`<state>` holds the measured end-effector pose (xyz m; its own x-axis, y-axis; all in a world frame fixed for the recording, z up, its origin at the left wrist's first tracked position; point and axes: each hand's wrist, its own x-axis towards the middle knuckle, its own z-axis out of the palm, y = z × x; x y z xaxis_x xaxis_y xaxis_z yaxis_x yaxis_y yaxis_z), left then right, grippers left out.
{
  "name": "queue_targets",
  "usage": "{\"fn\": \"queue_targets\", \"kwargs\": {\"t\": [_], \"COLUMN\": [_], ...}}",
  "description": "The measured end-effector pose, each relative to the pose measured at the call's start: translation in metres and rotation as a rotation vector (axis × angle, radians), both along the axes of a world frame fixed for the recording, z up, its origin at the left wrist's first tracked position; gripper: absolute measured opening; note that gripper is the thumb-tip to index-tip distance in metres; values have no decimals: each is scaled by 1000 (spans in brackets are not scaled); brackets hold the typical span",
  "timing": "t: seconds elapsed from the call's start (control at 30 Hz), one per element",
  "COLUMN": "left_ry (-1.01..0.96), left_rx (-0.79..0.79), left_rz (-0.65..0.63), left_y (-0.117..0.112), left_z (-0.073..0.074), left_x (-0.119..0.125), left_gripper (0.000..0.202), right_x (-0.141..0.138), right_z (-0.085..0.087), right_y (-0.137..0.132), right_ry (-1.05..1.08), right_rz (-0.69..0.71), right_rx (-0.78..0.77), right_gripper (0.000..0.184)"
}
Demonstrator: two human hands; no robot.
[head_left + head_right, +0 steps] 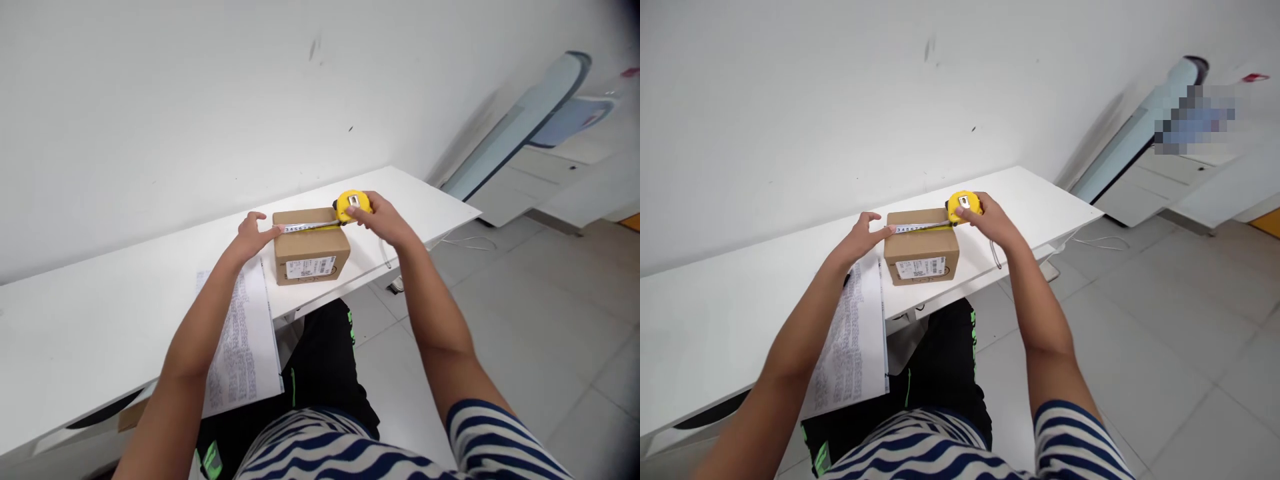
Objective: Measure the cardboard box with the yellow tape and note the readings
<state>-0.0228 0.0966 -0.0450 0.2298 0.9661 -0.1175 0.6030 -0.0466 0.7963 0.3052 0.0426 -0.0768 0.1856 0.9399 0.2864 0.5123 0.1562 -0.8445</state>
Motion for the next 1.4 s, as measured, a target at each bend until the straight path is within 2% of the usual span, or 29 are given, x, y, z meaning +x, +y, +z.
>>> {"fn": "queue_targets", "kwargs": {"t": [0.07,0.13,0.23,0.33,0.4,0.57,0.73,0.93,1.0,1.1,1.2,1.27,1.33,1.4], "left_ry": [-39,-102,-133,-50,-8,16,-43,-38,-37,12,60,13,-93,-206], "left_rx": [-8,-22,9,68,69,17,-115,-126,-105,19,116,122,117,141], "left_rz": [9,-15,-41,-17,-45,-121,-146,-95,-102,-91,-82,-92,-54,20], "left_y": [4,7,6,2,0,3,7,1,-3,-8,-9,-8,-5,-2], "left_z": [-6,-12,-14,-9,-5,0,2,4,3,-2,-9,-11,-4,12], "left_x": [0,0,0,-1,-2,-3,-1,3,4,6,6,5,4,6], "left_gripper": [66,59,50,48,49,48,49,45,46,50,49,44,39,36], "right_x": [2,2,2,6,14,33,21,14,16,15,11,6,-2,-19], "right_z": [-17,-32,-43,-38,-33,-34,-35,-36,-42,-48,-45,-40,-37,-40], "right_y": [-9,-17,-22,-19,-17,-17,-17,-16,-16,-15,-18,-24,-37,-58], "right_ry": [-20,-85,-140,-124,-105,-49,-67,-59,-61,-66,-103,-153,-223,-292], "right_rz": [-36,-86,-98,-35,-9,-58,-17,-17,-25,-40,-85,-125,-146,-156], "right_rx": [203,348,383,338,312,266,287,273,289,330,366,396,457,552], "right_gripper": [74,77,71,71,70,72,72,72,73,72,70,67,61,53]}}
